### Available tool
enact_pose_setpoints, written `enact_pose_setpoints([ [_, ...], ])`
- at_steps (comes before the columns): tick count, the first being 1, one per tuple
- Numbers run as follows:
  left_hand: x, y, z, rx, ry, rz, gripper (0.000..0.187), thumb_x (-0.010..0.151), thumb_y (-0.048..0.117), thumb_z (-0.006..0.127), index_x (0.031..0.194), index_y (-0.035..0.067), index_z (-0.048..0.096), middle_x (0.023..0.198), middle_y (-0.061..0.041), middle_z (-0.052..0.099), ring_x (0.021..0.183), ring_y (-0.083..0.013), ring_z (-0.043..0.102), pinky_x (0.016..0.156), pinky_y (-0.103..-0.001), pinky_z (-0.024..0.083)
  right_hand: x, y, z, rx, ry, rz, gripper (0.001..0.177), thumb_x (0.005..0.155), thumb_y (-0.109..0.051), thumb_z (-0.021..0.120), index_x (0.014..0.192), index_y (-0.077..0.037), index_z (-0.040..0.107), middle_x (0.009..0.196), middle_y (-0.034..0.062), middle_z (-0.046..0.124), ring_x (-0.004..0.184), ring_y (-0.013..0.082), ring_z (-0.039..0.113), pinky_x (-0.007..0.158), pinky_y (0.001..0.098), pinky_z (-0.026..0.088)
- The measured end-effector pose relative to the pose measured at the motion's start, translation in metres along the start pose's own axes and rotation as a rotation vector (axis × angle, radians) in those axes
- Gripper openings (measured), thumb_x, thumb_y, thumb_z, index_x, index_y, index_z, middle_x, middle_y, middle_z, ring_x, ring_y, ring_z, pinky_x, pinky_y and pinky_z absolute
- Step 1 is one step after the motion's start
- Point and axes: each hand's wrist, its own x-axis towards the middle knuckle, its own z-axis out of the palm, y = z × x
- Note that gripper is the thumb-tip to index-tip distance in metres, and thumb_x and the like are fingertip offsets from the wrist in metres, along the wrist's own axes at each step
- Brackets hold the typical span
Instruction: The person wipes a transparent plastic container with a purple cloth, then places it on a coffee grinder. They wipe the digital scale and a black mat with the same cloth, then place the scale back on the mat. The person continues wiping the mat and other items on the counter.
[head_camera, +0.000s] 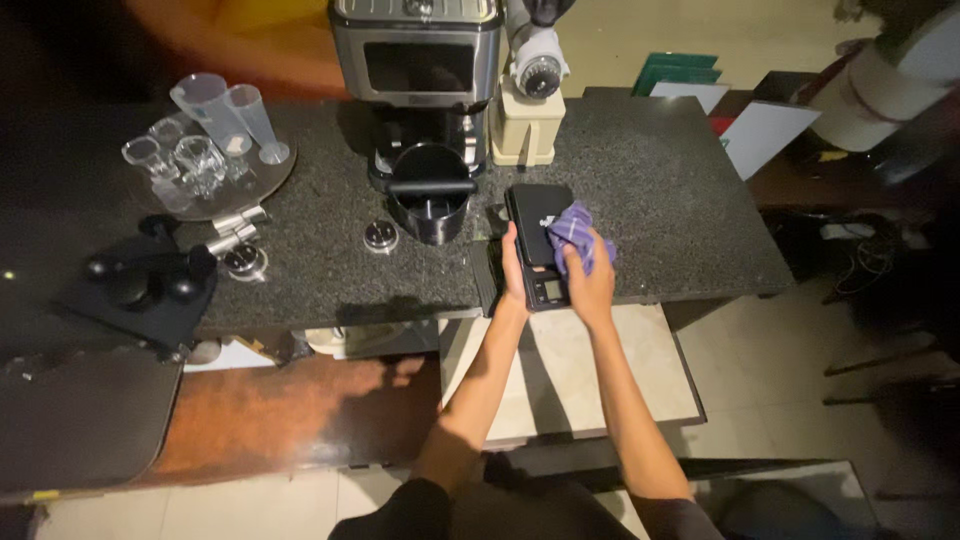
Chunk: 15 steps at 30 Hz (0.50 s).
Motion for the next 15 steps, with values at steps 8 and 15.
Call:
enact_pose_setpoints([
  [8, -0.006, -0.014, -0.045, 0.032, -0.036, -0.029, 0.068, 0.098, 0.059, 0.047, 0.147, 0.013, 0.052, 0.141, -0.003, 0.064, 0.126, -0.0199, 0.064, 0.111, -0.037, 0.049, -0.041, -0.072, -0.003, -0.171, -0.213, -0.432, 0.057, 0.08, -0.019, 0.073, 0.137, -0.015, 0.065, 0.156, 0.018, 0.049, 0.146, 0.0383, 0.044, 0.119, 0.0483, 0.033],
  [15, -0.01, -0.021, -0.029, 0.289, 0.085, 0.119, 0.073, 0.096, 0.061, 0.046, 0.148, 0.009, 0.049, 0.141, -0.006, 0.061, 0.127, -0.0202, 0.06, 0.11, -0.037, 0.047, 0.037, -0.089, 0.006, 0.025, -0.184, -0.546, 0.051, 0.085, -0.017, 0.069, 0.136, -0.012, 0.069, 0.153, 0.0187, 0.056, 0.145, 0.0362, 0.05, 0.121, 0.0493, 0.037],
])
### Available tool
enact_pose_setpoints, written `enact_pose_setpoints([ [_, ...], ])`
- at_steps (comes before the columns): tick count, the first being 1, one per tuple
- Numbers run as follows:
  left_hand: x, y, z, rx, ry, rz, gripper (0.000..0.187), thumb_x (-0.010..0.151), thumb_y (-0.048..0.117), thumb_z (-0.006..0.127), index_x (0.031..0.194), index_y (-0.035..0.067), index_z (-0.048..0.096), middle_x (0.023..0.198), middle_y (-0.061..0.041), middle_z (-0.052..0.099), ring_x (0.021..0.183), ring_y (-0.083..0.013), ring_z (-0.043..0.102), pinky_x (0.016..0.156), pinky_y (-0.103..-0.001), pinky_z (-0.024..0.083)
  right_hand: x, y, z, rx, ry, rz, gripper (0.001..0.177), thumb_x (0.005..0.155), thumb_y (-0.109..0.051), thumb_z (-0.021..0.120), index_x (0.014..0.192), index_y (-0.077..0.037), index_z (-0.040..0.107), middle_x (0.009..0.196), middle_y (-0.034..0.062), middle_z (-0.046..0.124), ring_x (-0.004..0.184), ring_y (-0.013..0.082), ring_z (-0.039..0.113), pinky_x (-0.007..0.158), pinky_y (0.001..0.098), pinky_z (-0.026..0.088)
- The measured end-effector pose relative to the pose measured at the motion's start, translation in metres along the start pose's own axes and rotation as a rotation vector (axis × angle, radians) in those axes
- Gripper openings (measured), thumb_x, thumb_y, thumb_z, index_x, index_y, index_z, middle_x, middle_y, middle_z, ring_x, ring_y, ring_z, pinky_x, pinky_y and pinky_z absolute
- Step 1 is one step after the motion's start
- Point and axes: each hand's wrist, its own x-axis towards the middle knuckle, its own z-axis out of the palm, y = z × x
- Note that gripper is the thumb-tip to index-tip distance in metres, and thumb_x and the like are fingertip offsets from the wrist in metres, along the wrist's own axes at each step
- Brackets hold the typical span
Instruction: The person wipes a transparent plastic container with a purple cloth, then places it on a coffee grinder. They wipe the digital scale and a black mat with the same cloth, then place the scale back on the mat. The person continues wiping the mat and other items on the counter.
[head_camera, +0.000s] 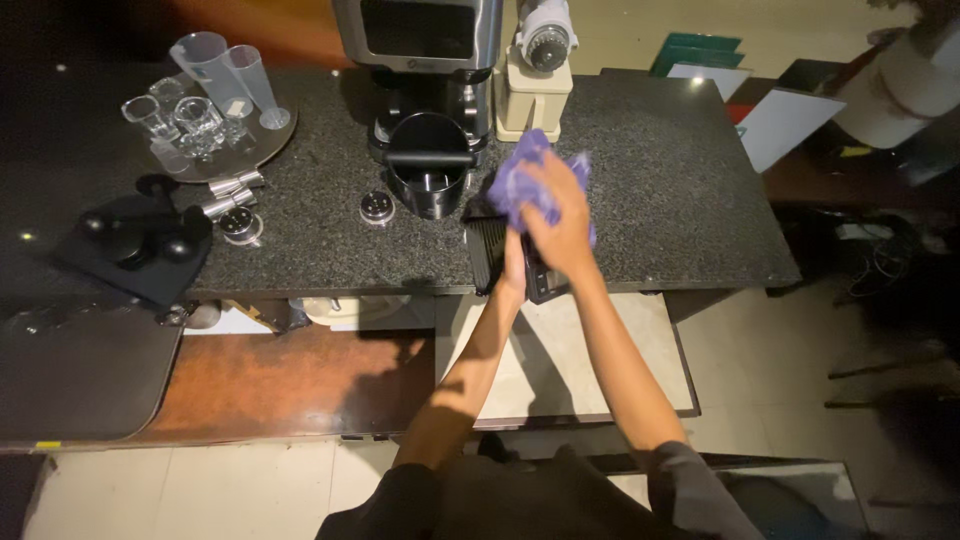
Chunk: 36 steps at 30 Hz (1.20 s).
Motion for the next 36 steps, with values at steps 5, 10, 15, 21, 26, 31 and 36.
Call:
enact_pose_setpoints([
  [5, -0.024, 0.03, 0.028, -0.018, 0.083, -0.009, 0.067, 0.1, 0.057, 0.054, 0.138, 0.003, 0.059, 0.128, -0.011, 0.067, 0.111, -0.0229, 0.065, 0.101, -0.037, 0.052, 0.017, 0.033, -0.004, 0.254, 0.111, 0.407, 0.037, 0.099, -0.026, 0.062, 0.129, -0.006, 0.066, 0.121, 0.0114, 0.073, 0.115, 0.0225, 0.066, 0.105, 0.0346, 0.05],
  [10, -0.032, 0.071, 0.045, -0.005, 0.124, 0.111, 0.067, 0.096, 0.061, 0.057, 0.133, 0.004, 0.061, 0.119, -0.01, 0.068, 0.103, -0.0214, 0.067, 0.092, -0.036, 0.054, -0.039, 0.029, 0.012, 0.398, 0.099, 0.389, 0.045, 0.105, -0.028, 0.055, 0.139, 0.0, 0.055, 0.128, 0.0126, 0.067, 0.12, 0.0212, 0.062, 0.108, 0.0342, 0.046],
  [15, -0.029, 0.083, 0.018, -0.276, -0.327, -0.062, 0.075, 0.096, 0.069, 0.052, 0.127, 0.002, 0.061, 0.113, -0.011, 0.069, 0.102, -0.0226, 0.068, 0.092, -0.037, 0.055, -0.083, -0.027, 0.03, 0.188, 0.025, 0.154, 0.056, 0.1, -0.028, 0.057, 0.15, -0.004, 0.048, 0.152, 0.021, 0.051, 0.146, 0.0364, 0.045, 0.122, 0.0444, 0.034],
  [21, 0.0, 0.012, -0.061, -0.581, -0.124, -0.14, 0.064, 0.094, 0.061, 0.045, 0.132, 0.011, 0.059, 0.123, -0.007, 0.068, 0.109, -0.0203, 0.068, 0.095, -0.036, 0.057, -0.042, -0.066, 0.017, 0.066, -0.048, -0.045, 0.055, 0.083, -0.026, 0.068, 0.136, -0.012, 0.067, 0.161, 0.022, 0.045, 0.152, 0.0392, 0.04, 0.127, 0.0544, 0.029],
  [26, -0.038, 0.013, -0.035, 0.073, -0.106, 0.286, 0.053, 0.111, 0.045, 0.051, 0.14, 0.001, 0.054, 0.127, -0.011, 0.064, 0.109, -0.0223, 0.064, 0.094, -0.04, 0.052, 0.011, -0.048, 0.013, 0.243, 0.086, 0.043, 0.045, 0.089, -0.021, 0.064, 0.131, -0.005, 0.068, 0.139, 0.0195, 0.062, 0.135, 0.0329, 0.057, 0.119, 0.0451, 0.041],
  [31, -0.079, 0.062, 0.02, -0.049, -0.046, 0.092, 0.063, 0.107, 0.053, 0.048, 0.139, 0.0, 0.056, 0.126, -0.013, 0.065, 0.112, -0.023, 0.065, 0.1, -0.036, 0.053, 0.028, -0.012, 0.01, 0.214, 0.156, 0.182, 0.04, 0.098, -0.028, 0.065, 0.126, 0.0, 0.065, 0.115, 0.0114, 0.071, 0.109, 0.0217, 0.068, 0.101, 0.0324, 0.05],
  [36, -0.085, 0.091, 0.044, -0.233, -0.11, 0.139, 0.066, 0.103, 0.058, 0.049, 0.139, 0.003, 0.055, 0.126, -0.014, 0.066, 0.111, -0.0249, 0.065, 0.098, -0.039, 0.053, -0.018, 0.009, 0.025, 0.567, 0.106, 0.376, 0.043, 0.104, -0.028, 0.059, 0.136, 0.001, 0.059, 0.126, 0.0104, 0.068, 0.118, 0.0191, 0.061, 0.109, 0.0328, 0.045],
])
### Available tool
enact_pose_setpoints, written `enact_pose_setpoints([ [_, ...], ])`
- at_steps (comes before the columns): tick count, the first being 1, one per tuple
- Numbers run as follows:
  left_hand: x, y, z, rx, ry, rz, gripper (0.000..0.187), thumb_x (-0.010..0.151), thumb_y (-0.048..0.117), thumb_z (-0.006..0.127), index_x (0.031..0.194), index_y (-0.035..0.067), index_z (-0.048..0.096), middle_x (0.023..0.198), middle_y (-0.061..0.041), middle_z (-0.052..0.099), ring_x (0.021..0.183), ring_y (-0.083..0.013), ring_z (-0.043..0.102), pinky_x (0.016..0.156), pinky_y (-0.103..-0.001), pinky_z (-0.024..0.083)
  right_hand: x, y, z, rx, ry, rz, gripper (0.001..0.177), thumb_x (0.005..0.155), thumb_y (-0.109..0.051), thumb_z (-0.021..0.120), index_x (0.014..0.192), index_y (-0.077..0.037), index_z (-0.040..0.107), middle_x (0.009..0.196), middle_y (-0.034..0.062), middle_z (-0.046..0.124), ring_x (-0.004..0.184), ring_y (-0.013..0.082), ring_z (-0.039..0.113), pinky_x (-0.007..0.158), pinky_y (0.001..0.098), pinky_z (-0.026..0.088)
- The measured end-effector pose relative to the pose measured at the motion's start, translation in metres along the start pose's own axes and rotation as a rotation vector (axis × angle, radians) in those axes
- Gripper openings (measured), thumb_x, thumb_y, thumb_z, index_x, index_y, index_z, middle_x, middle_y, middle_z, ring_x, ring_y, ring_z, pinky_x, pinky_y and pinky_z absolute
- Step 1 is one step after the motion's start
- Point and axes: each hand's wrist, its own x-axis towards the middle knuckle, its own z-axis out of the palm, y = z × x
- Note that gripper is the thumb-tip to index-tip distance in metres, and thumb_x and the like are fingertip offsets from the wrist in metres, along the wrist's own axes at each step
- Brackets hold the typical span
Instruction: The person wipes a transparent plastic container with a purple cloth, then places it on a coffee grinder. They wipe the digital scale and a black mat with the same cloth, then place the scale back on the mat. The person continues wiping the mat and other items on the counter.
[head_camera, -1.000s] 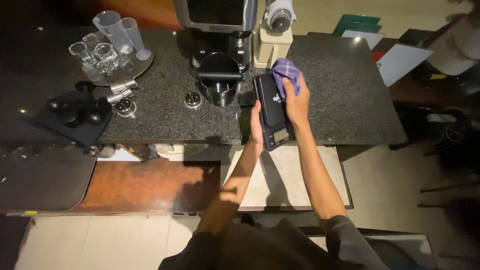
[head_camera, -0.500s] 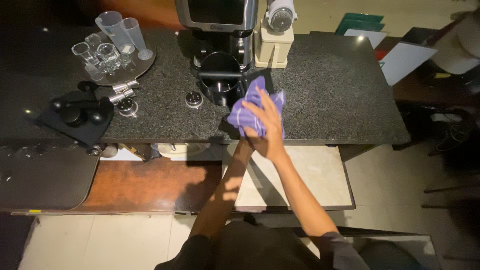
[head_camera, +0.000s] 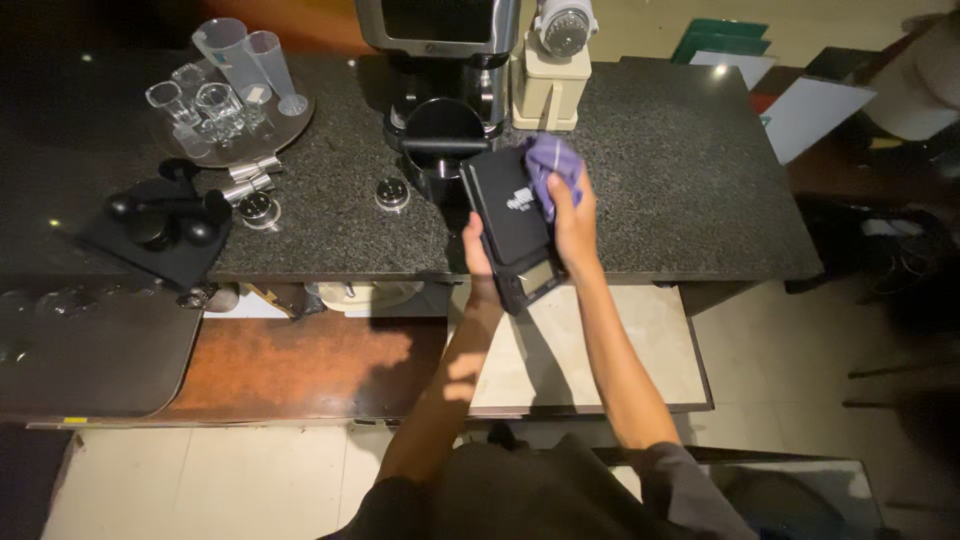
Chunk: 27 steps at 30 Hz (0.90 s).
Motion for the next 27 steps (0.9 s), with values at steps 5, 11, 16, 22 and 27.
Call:
enact_pose_setpoints([
  [5, 0.018, 0.012, -0.01, -0.026, 0.111, 0.039, 0.066, 0.097, 0.056, 0.049, 0.14, 0.005, 0.055, 0.13, -0.011, 0.066, 0.115, -0.0255, 0.066, 0.103, -0.04, 0.053, -0.073, 0.004, 0.015, -0.167, 0.006, 0.052, 0.057, 0.101, -0.026, 0.06, 0.149, 0.0, 0.046, 0.138, 0.0166, 0.064, 0.131, 0.0258, 0.059, 0.115, 0.0365, 0.04],
  [11, 0.005, 0.006, -0.045, -0.209, 0.018, -0.172, 0.071, 0.097, 0.063, 0.047, 0.131, 0.002, 0.06, 0.12, -0.013, 0.068, 0.106, -0.0261, 0.068, 0.098, -0.041, 0.053, -0.104, -0.053, 0.037, -0.446, -0.135, -0.313, 0.054, 0.088, -0.018, 0.069, 0.141, -0.007, 0.059, 0.153, 0.0264, 0.05, 0.15, 0.04, 0.041, 0.123, 0.0487, 0.031],
  [16, 0.0, -0.013, -0.064, -0.024, 0.036, 0.087, 0.057, 0.108, 0.054, 0.045, 0.135, 0.006, 0.058, 0.124, -0.01, 0.066, 0.112, -0.022, 0.066, 0.104, -0.039, 0.052, -0.066, -0.07, 0.032, -0.381, -0.211, -0.297, 0.048, 0.086, -0.02, 0.068, 0.133, -0.006, 0.067, 0.15, 0.0199, 0.056, 0.149, 0.0352, 0.044, 0.124, 0.048, 0.031],
  [22, -0.015, 0.014, -0.013, 0.012, 0.107, 0.023, 0.063, 0.102, 0.055, 0.039, 0.136, 0.003, 0.054, 0.124, -0.013, 0.068, 0.111, -0.0254, 0.068, 0.1, -0.039, 0.054, -0.051, -0.016, 0.014, -0.041, -0.078, 0.064, 0.046, 0.098, -0.024, 0.064, 0.138, -0.001, 0.062, 0.138, 0.0162, 0.066, 0.135, 0.0273, 0.054, 0.119, 0.0389, 0.038],
  [27, -0.002, 0.03, -0.008, -0.017, 0.044, 0.134, 0.062, 0.107, 0.053, 0.046, 0.141, 0.002, 0.054, 0.13, -0.014, 0.065, 0.115, -0.0268, 0.066, 0.103, -0.04, 0.053, -0.097, 0.014, 0.019, 0.089, -0.014, 0.156, 0.055, 0.099, -0.024, 0.063, 0.147, -0.001, 0.051, 0.141, 0.0127, 0.062, 0.131, 0.0214, 0.056, 0.115, 0.0329, 0.04],
])
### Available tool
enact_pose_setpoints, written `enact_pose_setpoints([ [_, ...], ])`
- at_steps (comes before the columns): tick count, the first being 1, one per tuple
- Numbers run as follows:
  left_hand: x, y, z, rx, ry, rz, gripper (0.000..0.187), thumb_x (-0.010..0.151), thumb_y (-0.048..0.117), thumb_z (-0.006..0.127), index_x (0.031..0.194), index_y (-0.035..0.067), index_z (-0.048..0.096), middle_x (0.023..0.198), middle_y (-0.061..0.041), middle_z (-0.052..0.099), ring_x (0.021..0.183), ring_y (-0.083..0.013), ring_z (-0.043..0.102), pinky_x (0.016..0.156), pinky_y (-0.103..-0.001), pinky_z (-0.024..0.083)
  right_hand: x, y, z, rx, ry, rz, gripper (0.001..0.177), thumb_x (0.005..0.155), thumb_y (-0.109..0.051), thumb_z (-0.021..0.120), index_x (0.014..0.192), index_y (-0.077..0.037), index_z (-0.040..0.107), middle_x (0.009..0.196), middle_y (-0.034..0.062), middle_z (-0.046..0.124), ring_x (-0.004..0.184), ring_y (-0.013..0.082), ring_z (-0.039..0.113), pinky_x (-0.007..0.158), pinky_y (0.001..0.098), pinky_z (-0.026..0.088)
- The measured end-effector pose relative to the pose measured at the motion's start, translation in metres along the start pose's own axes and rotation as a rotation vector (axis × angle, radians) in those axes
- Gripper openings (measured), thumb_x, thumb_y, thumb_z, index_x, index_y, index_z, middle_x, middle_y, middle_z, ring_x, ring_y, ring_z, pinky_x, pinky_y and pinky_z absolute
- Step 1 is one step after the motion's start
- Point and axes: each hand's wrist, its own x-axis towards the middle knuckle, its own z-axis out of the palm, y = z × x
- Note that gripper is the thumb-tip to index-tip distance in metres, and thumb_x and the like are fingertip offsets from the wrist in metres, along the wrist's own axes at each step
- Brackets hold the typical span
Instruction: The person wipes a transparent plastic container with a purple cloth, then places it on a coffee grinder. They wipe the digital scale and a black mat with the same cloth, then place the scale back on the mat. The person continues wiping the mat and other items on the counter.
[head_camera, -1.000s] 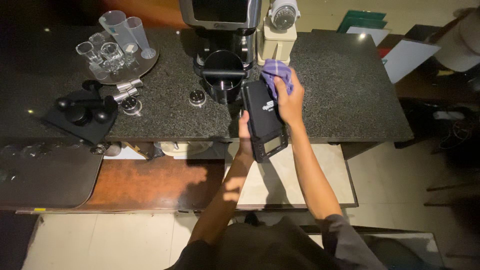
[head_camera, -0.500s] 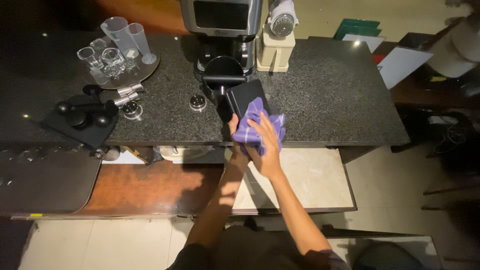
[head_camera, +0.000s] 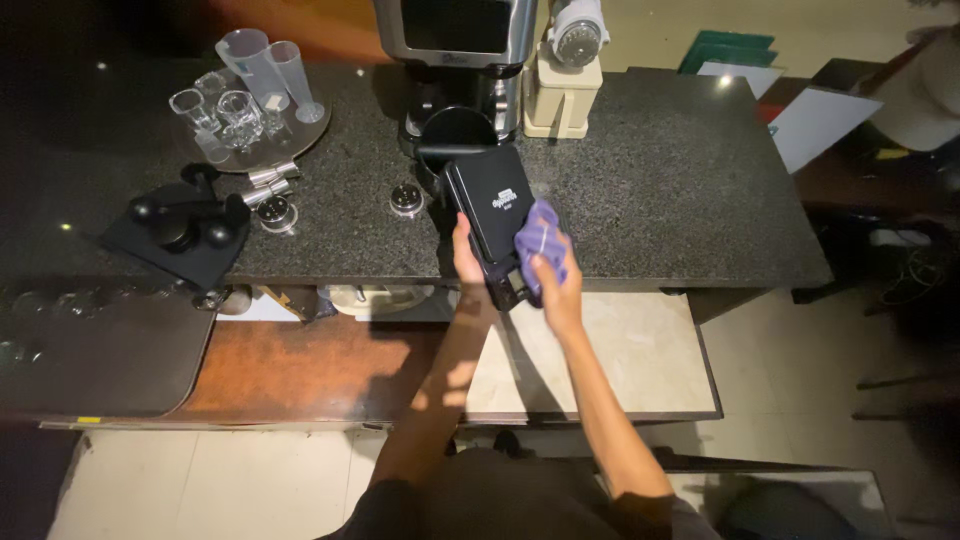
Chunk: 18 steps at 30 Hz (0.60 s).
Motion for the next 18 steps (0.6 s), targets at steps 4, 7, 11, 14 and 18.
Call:
enact_pose_setpoints([
  [4, 0.031, 0.005, -0.017, -0.016, 0.135, 0.007, 0.067, 0.102, 0.055, 0.05, 0.138, -0.002, 0.056, 0.127, -0.016, 0.066, 0.112, -0.0298, 0.067, 0.1, -0.043, 0.056, -0.045, -0.011, 0.029, -0.296, 0.036, -0.195, 0.065, 0.092, -0.012, 0.06, 0.153, 0.002, 0.041, 0.154, 0.0204, 0.048, 0.145, 0.0299, 0.043, 0.12, 0.0381, 0.033],
  [7, 0.03, 0.013, -0.017, -0.166, 0.042, -0.136, 0.073, 0.098, 0.063, 0.049, 0.134, 0.0, 0.057, 0.122, -0.017, 0.067, 0.105, -0.0302, 0.068, 0.091, -0.042, 0.057, -0.06, -0.033, 0.04, -0.478, -0.032, -0.474, 0.061, 0.094, -0.019, 0.063, 0.148, 0.002, 0.045, 0.152, 0.0231, 0.048, 0.153, 0.0369, 0.035, 0.125, 0.0466, 0.027],
  [11, 0.023, 0.02, -0.005, -0.037, 0.057, 0.026, 0.068, 0.103, 0.059, 0.047, 0.137, 0.001, 0.055, 0.123, -0.015, 0.067, 0.106, -0.0283, 0.067, 0.092, -0.041, 0.057, -0.047, -0.031, 0.039, -0.521, -0.011, -0.537, 0.056, 0.089, -0.027, 0.062, 0.14, -0.005, 0.058, 0.15, 0.0223, 0.052, 0.151, 0.0379, 0.04, 0.125, 0.0507, 0.03],
  [14, 0.022, 0.026, 0.006, -0.036, 0.076, 0.088, 0.064, 0.104, 0.055, 0.043, 0.138, 0.002, 0.054, 0.125, -0.014, 0.065, 0.109, -0.0267, 0.067, 0.096, -0.04, 0.057, -0.028, -0.012, 0.021, -0.474, 0.074, -0.51, 0.048, 0.101, -0.03, 0.054, 0.14, -0.004, 0.061, 0.155, 0.0247, 0.052, 0.154, 0.0375, 0.042, 0.129, 0.0502, 0.028],
  [18, 0.008, 0.021, 0.006, 0.088, 0.07, 0.155, 0.064, 0.108, 0.055, 0.044, 0.139, 0.001, 0.054, 0.125, -0.013, 0.064, 0.107, -0.0245, 0.067, 0.094, -0.038, 0.056, -0.016, 0.004, 0.014, -0.062, 0.089, -0.023, 0.06, 0.099, -0.031, 0.06, 0.148, 0.001, 0.048, 0.139, 0.0244, 0.062, 0.133, 0.039, 0.055, 0.117, 0.047, 0.039],
])
